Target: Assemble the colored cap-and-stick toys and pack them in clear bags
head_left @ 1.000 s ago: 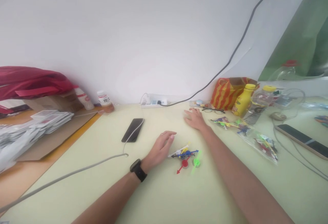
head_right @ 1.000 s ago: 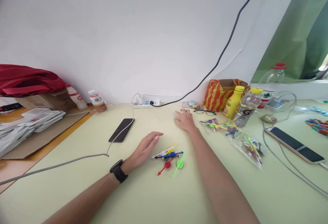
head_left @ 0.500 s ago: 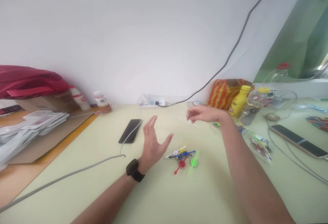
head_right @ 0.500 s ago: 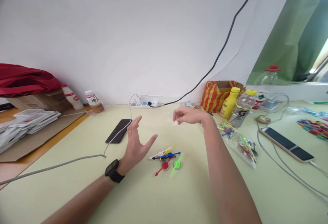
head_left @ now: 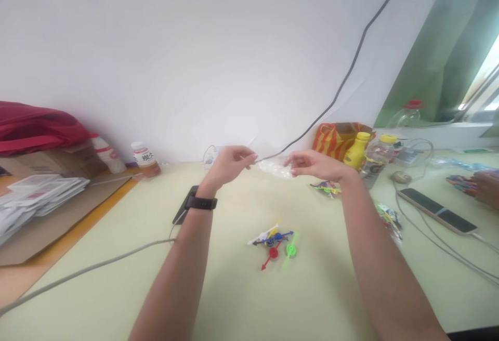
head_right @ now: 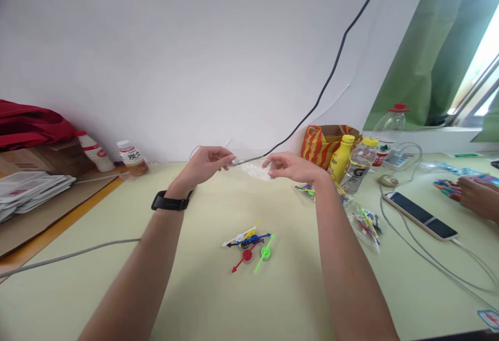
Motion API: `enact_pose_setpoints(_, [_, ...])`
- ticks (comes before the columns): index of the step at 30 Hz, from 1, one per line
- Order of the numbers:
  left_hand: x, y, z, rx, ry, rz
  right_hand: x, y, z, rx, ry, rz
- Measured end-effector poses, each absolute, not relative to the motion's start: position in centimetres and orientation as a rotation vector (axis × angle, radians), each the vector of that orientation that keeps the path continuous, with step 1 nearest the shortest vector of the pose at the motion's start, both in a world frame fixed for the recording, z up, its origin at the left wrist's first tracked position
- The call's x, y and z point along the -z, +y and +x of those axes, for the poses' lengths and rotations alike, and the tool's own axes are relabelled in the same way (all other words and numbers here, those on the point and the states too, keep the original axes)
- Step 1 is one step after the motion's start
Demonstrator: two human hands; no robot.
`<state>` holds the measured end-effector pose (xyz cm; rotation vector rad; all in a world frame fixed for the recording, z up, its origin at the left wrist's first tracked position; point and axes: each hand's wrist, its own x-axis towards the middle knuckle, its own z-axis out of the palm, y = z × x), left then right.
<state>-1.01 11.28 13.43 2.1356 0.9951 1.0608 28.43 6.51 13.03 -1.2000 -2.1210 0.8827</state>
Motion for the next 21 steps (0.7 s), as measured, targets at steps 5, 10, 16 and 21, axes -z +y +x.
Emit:
enact_pose_setpoints(5, [-12.8,11.9,-2.1,-1.033,0.999,2.054,-12.8,6.7,27.8,-0.605,-2.012,-1.238])
enact_pose_setpoints(10, [-13.1,11.9,-2.7,-0.849,0.995,2.087,-14.3,5.6,24.2,-0.484,-1.954,-1.022])
enact_pose_setpoints(16, [-14.0,10.2,-2.2,-0.688,0.958,2.14,-15.0,4.0,21.7,-0.488,-2.084,-0.99])
enact_pose_setpoints(21, [-14.7,9.3,-1.9,-0.607,0.935,2.151,-15.4,3.2,21.3,-0.461,-2.166,-1.073])
